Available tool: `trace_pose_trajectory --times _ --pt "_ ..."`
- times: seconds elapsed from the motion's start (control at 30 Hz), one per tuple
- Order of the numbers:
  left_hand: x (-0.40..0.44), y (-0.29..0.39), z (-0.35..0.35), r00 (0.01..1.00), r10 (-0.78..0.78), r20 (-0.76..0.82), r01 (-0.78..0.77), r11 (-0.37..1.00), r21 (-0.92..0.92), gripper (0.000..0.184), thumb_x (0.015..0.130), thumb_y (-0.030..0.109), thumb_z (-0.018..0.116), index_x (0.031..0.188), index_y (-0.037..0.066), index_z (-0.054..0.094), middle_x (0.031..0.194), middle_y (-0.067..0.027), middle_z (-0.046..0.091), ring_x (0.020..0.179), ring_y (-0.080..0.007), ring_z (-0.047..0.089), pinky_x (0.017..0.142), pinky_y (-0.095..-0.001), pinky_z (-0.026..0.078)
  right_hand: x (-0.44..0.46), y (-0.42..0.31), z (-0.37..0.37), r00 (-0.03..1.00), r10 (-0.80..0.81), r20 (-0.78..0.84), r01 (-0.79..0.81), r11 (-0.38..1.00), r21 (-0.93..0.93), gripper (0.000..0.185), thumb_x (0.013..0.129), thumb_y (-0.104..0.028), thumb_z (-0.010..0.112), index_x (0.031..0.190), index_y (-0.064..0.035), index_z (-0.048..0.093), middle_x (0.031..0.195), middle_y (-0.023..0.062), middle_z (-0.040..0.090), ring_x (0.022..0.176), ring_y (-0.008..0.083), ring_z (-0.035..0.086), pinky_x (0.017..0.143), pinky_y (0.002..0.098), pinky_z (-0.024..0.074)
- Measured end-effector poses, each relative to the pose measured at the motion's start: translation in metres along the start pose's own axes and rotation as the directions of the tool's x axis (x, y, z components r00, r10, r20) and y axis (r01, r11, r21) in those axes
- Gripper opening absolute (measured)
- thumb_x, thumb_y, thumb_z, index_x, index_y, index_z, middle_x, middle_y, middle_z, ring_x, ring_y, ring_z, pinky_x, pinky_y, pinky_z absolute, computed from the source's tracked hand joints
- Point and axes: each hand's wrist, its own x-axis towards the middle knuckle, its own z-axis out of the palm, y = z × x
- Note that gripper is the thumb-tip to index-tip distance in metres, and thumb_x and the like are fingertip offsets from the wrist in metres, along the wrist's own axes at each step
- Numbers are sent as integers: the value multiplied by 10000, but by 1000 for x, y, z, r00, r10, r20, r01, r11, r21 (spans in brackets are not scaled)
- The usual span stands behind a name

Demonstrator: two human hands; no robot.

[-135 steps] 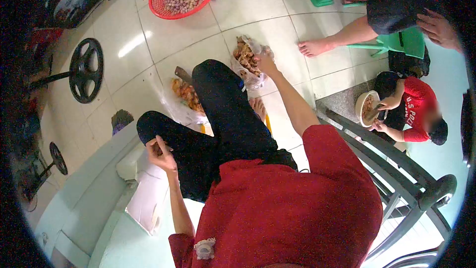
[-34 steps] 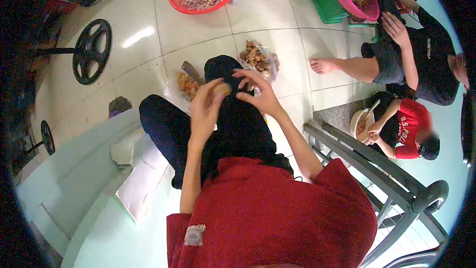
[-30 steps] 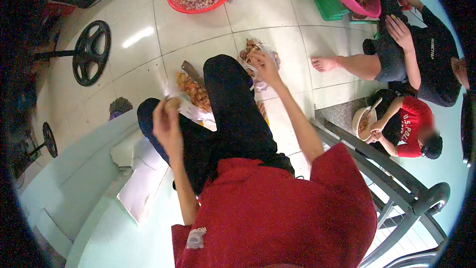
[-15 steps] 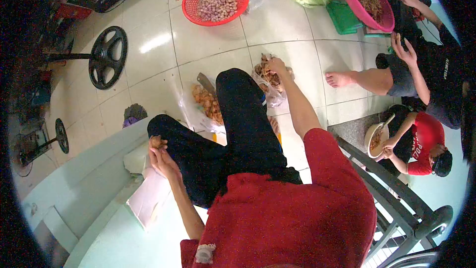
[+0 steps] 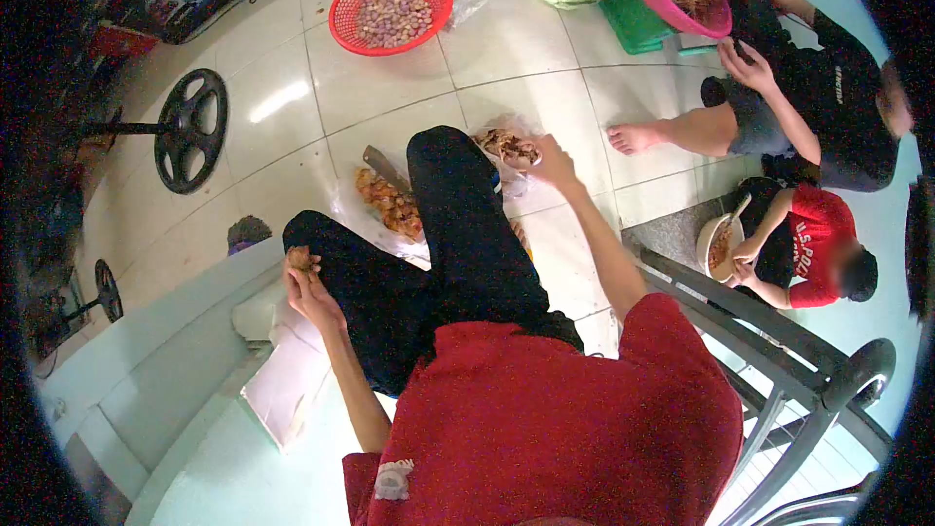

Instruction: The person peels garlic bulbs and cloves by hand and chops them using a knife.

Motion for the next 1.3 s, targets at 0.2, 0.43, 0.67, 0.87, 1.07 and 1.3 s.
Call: trace_pose_trajectory --times 0.2,0.43,0.67,0.87,1.07,1.3 --pt "-1 -2 3 1000 6 21 -5 1000 -29 391 1028 238 497 1280 -59 517 1107 -133 612 911 -179 585 816 -284 454 -12 -9 60 985 168 -26 -170 979 -116 380 778 -468 724 1059 -213 708 964 148 684 887 312 661 757 427 533" --pt "-1 -6 -11 998 60 3 -60 998 -37 370 1020 230 516 1246 -62 532 1068 -117 616 877 -172 586 802 -282 454 105 30 91 963 255 -85 -190 870 454 217 801 -228 642 839 -29 720 638 68 642 624 168 597 582 352 459" --pt "-6 9 -17 995 80 -62 -82 996 -34 382 1003 251 554 1244 -46 543 1058 -112 623 868 -164 583 815 -280 457 220 -6 9 934 164 -318 -71 957 282 270 724 -265 700 827 -18 730 606 111 652 574 181 621 569 329 481" --pt "-2 -5 -21 991 127 -31 -128 991 -37 356 1000 209 558 1259 -35 545 1127 -129 622 869 -186 604 794 -295 478 186 -38 -2 849 -300 -435 302 951 -65 425 776 -268 727 1107 -5 678 1048 242 672 1009 349 630 923 413 475" --pt "-4 0 -15 993 114 12 -114 993 -44 327 1000 181 555 1254 -25 552 1142 -128 618 867 -190 605 785 -290 481 83 -29 55 998 -43 -54 54 972 230 375 853 -300 688 1186 -129 672 1181 150 654 1082 289 621 950 372 475" --pt "-4 2 -16 996 74 50 -76 997 33 319 1008 184 539 1246 -28 557 1065 -113 641 857 -158 597 784 -275 470 -90 62 125 905 403 136 -382 629 677 316 951 -191 576 1230 -48 540 1119 124 629 947 213 692 697 341 547"
